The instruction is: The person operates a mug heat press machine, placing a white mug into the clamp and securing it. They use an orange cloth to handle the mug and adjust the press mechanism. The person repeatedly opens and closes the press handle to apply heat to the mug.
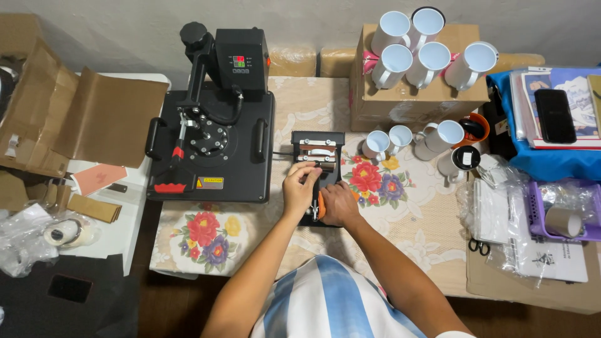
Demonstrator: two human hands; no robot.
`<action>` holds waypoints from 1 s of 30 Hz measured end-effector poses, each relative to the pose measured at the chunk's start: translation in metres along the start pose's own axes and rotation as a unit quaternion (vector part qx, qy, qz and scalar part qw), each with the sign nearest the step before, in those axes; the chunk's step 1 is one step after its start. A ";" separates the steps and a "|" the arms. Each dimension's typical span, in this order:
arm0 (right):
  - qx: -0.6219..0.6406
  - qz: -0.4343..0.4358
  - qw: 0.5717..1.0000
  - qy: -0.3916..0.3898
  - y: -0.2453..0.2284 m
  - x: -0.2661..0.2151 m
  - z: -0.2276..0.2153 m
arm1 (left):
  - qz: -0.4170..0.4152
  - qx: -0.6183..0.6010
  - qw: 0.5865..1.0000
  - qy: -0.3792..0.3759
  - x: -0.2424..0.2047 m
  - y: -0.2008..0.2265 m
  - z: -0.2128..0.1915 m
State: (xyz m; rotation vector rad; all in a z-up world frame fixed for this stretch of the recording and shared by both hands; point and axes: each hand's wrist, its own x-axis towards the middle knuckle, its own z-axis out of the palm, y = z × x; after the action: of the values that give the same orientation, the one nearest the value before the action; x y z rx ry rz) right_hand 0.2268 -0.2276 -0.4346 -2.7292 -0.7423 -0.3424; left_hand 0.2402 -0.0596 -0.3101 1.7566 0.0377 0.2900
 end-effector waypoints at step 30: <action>0.016 0.021 0.994 -0.104 -0.012 0.011 -0.035 | -0.463 0.584 0.623 -0.239 -0.346 -0.214 -0.319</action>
State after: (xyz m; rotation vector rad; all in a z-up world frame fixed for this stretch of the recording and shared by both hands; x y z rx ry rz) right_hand 0.2240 -0.2248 -0.3962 -2.7741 -0.7329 -0.0372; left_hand -0.1342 0.2274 -0.5211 2.7138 0.9029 -1.2663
